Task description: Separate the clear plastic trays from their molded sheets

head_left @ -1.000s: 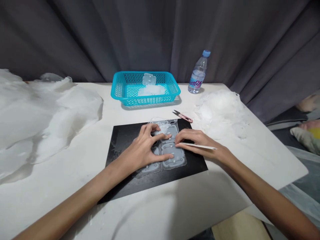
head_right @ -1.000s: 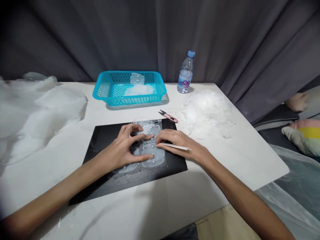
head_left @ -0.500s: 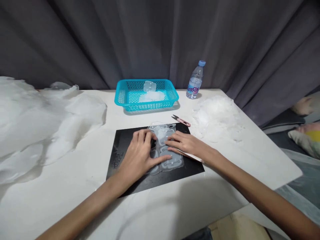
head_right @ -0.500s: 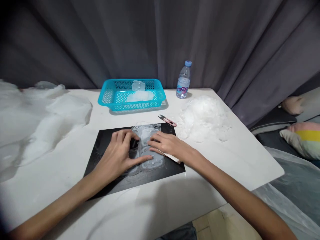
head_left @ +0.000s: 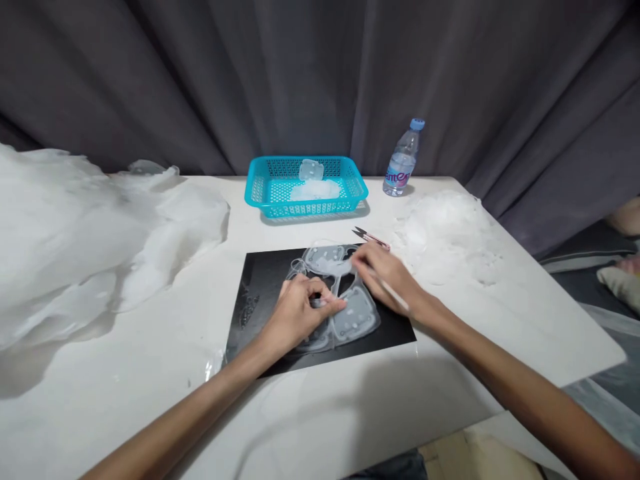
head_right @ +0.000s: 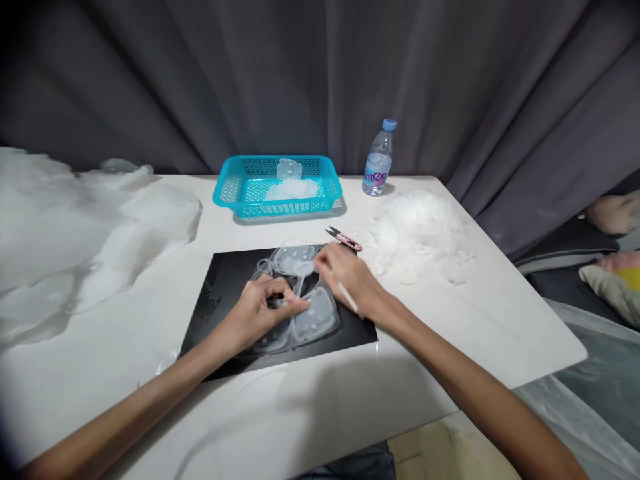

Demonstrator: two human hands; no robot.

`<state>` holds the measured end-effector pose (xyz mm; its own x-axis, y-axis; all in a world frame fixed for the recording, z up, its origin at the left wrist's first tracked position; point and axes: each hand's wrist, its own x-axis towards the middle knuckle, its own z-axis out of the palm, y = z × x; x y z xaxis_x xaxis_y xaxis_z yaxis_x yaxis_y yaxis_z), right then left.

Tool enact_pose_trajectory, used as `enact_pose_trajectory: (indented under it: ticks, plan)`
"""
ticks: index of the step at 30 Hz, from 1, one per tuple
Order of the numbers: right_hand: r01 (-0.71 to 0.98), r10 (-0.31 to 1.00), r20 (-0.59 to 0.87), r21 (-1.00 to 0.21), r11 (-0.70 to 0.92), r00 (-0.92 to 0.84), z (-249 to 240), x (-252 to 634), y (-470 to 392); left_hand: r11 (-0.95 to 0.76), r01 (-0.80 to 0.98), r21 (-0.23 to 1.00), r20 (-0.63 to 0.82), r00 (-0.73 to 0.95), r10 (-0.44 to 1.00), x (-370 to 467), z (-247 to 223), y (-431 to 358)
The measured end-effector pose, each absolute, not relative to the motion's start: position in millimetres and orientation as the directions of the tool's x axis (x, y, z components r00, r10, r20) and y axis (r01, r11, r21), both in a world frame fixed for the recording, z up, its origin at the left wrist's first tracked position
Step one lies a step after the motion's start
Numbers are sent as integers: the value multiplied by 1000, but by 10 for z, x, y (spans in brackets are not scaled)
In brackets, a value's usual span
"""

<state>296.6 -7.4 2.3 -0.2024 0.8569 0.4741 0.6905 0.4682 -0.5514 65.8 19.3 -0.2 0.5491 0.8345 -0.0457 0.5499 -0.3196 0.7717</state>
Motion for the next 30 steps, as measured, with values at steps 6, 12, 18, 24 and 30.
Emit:
enact_pose_trajectory:
  ticks: [6,12,18,24,30]
  plan:
    - [403,957,266,-893,200,114,183,3178,33,-328,568,755,-75,572,817,634,14,235]
    - [350,945,326,-883,311,-18,340,3025,-221,-400,597,695,225,348,910,604,200,81]
    - [335,856,341,-813,476,-388,401,2859,-435,199,223,954,-288,513,809,757,328,-29]
    - [485,917,383,-784,387,-112,297,3070,-406,360,98,928,-362,471,805,721,231,20]
    - [480,934,190,-816,321,-301,173,2954,-391,392,14,920,-356,452,818,704,198,22]
